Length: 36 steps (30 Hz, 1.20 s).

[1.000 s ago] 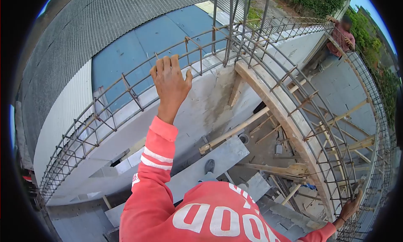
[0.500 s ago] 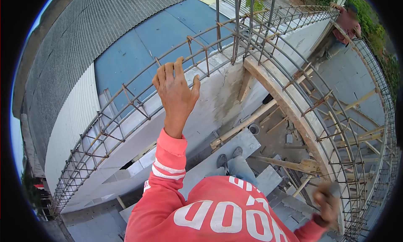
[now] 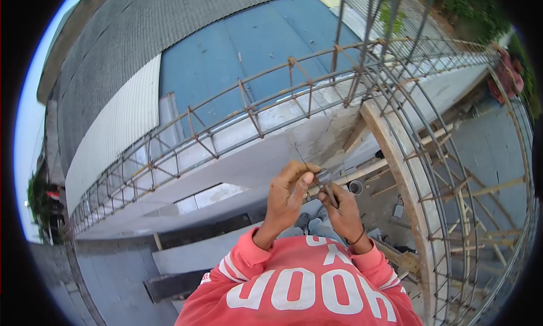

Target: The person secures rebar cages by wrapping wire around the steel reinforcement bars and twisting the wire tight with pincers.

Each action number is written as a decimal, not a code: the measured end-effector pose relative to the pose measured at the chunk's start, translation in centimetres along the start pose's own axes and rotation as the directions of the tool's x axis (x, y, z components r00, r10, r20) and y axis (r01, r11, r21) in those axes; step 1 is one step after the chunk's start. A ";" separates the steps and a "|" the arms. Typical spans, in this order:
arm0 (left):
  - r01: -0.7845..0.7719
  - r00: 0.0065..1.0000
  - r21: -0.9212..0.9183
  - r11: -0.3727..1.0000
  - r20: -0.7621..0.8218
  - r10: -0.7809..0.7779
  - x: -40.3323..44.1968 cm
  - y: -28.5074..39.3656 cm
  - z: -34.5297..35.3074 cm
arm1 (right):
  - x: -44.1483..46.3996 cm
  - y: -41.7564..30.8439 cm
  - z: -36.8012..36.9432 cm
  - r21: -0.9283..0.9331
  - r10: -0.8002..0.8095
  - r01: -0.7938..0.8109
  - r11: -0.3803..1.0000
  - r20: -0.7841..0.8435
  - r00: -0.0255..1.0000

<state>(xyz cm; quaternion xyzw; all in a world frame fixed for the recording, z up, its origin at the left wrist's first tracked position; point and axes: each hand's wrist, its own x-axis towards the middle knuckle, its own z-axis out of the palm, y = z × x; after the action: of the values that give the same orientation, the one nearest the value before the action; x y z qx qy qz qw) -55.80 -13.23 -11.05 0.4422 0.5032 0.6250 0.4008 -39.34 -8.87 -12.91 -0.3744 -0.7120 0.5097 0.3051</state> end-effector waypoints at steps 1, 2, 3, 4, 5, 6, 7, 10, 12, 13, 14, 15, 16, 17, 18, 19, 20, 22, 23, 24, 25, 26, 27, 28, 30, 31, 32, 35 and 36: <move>0.011 0.997 0.033 0.999 -0.077 -0.009 0.0 -0.4 -0.2 | 0.5 0.1 0.2 -0.032 0.016 -0.015 0.999 0.056 0.998; 0.016 0.994 0.037 0.999 -0.110 -0.012 0.0 -0.6 -0.5 | 1.1 0.2 0.3 -0.029 0.013 -0.010 1.000 0.090 0.996; -0.047 0.984 0.099 0.994 -0.169 0.064 0.1 -0.7 -1.2 | 1.6 0.3 0.5 -0.023 -0.012 0.015 1.000 0.145 0.989; -0.108 0.964 0.167 0.980 -0.222 0.144 0.0 -0.6 -1.8 | 2.3 0.4 0.6 -0.016 -0.041 0.045 0.999 0.199 0.979; -0.073 0.940 0.176 0.982 -0.316 0.127 -0.2 0.0 -2.1 | 2.9 0.8 0.7 -0.009 -0.052 0.055 0.998 0.230 0.972; -0.067 0.931 0.190 0.979 -0.342 0.130 -0.6 0.2 -2.8 | 3.5 1.2 0.7 0.067 -0.013 -0.005 0.998 0.253 0.967; -0.107 0.899 0.192 0.975 -0.400 0.178 -0.9 0.4 -3.7 | 4.1 1.5 0.7 0.141 0.026 -0.067 0.988 0.278 0.960; -0.164 0.836 0.217 0.962 -0.488 0.253 -2.4 0.7 -6.7 | 6.0 0.8 0.1 0.040 -0.088 0.087 0.995 0.026 0.996; -0.167 0.814 0.247 0.955 -0.512 0.275 -3.5 0.5 -8.3 | 7.8 -0.5 -1.7 -0.083 -0.210 0.207 0.975 -0.027 0.977; -0.152 0.814 0.251 0.956 -0.517 0.265 -4.1 0.4 -9.0 | 8.5 -2.9 -2.3 -0.060 -0.200 0.197 0.979 -0.057 0.978; -0.153 0.800 0.259 0.954 -0.535 0.273 -4.7 0.1 -9.7 | 9.1 -5.7 -2.9 -0.034 -0.190 0.188 0.982 -0.086 0.978; -0.136 0.817 0.279 0.951 -0.511 0.267 -5.2 -0.2 -10.3 | 9.6 -7.7 -3.2 -0.001 -0.198 0.199 0.980 -0.114 0.974; -0.117 0.835 0.297 0.948 -0.486 0.256 -5.6 -0.3 -10.9 | 10.1 -9.5 -3.2 0.032 -0.201 0.207 0.978 -0.143 0.969; -0.089 0.851 0.322 0.942 -0.466 0.240 -5.9 0.0 -11.3 | 10.6 -11.5 -2.5 0.114 -0.251 0.272 0.956 -0.173 0.952; -0.091 0.843 0.327 0.941 -0.477 0.247 -6.2 0.0 -11.9 | 11.2 -13.5 -1.6 0.192 -0.296 0.335 0.922 -0.208 0.932; -0.105 0.867 0.392 0.914 -0.414 0.277 -6.5 0.0 -12.4 | 11.6 -15.4 -0.5 0.197 -0.305 0.341 0.919 -0.193 0.933; -0.119 0.886 0.455 0.883 -0.352 0.301 -6.8 -0.1 -12.9 | 12.0 -17.4 0.9 0.253 -0.307 0.348 0.903 -0.187 0.933; -0.152 0.876 0.509 0.847 -0.328 0.354 -7.2 0.3 -13.8 | 13.0 -20.3 4.7 0.321 -0.322 0.355 0.878 -0.150 0.935; -0.185 0.875 0.555 0.811 -0.283 0.393 -7.6 0.5 -14.4 | 13.6 -21.6 6.9 0.291 -0.355 0.386 0.875 -0.154 0.922; -0.167 0.863 0.566 0.807 -0.312 0.397 -8.2 0.5 -15.0 | 14.3 -22.6 9.1 0.263 -0.387 0.416 0.871 -0.155 0.909; -0.165 0.869 0.578 0.799 -0.297 0.395 -8.9 0.4 -15.6 | 15.4 -23.1 10.9 0.240 -0.404 0.415 0.877 -0.095 0.910; -0.165 0.875 0.590 0.791 -0.283 0.393 -9.6 0.4 -16.3 | 16.6 -23.1 12.5 0.256 -0.415 0.416 0.873 -0.061 0.908; -0.147 0.862 0.598 0.788 -0.313 0.399 -10.3 0.5 -16.8 | 17.9 -22.8 14.1 0.153 -0.454 0.450 0.880 -0.007 0.891; -0.122 0.857 0.538 0.834 -0.367 0.362 -11.0 0.7 -17.2 | 19.0 -22.4 15.5 0.047 -0.490 0.488 0.872 0.048 0.871; -0.093 0.833 0.478 0.873 -0.443 0.332 -12.5 0.9 -18.4 | 20.5 -21.5 17.9 0.003 -0.519 0.522 0.853 0.116 0.847; -0.095 0.825 0.484 0.870 -0.450 0.341 -13.3 0.9 -19.2 | 20.9 -20.7 18.9 -0.105 -0.518 0.536 0.838 0.158 0.841; -0.094 0.816 0.494 0.865 -0.460 0.351 -14.2 0.9 -19.9 | 21.3 -20.2 19.9 -0.206 -0.517 0.552 0.808 0.200 0.832; -0.021 0.790 0.397 0.918 -0.555 0.258 -16.8 1.2 -21.9 | 20.7 -19.1 22.4 -0.246 -0.443 0.536 0.807 0.348 0.826; -0.007 0.766 0.413 0.911 -0.584 0.271 -17.5 1.2 -22.5 | 20.7 -18.2 23.0 -0.212 -0.431 0.533 0.819 0.385 0.816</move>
<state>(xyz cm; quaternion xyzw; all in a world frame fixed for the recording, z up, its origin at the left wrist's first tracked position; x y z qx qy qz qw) -72.32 -36.12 -14.76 0.3145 0.6862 0.6526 0.0656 -73.24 -6.45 -1.24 -0.1346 -0.8946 0.3499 0.2432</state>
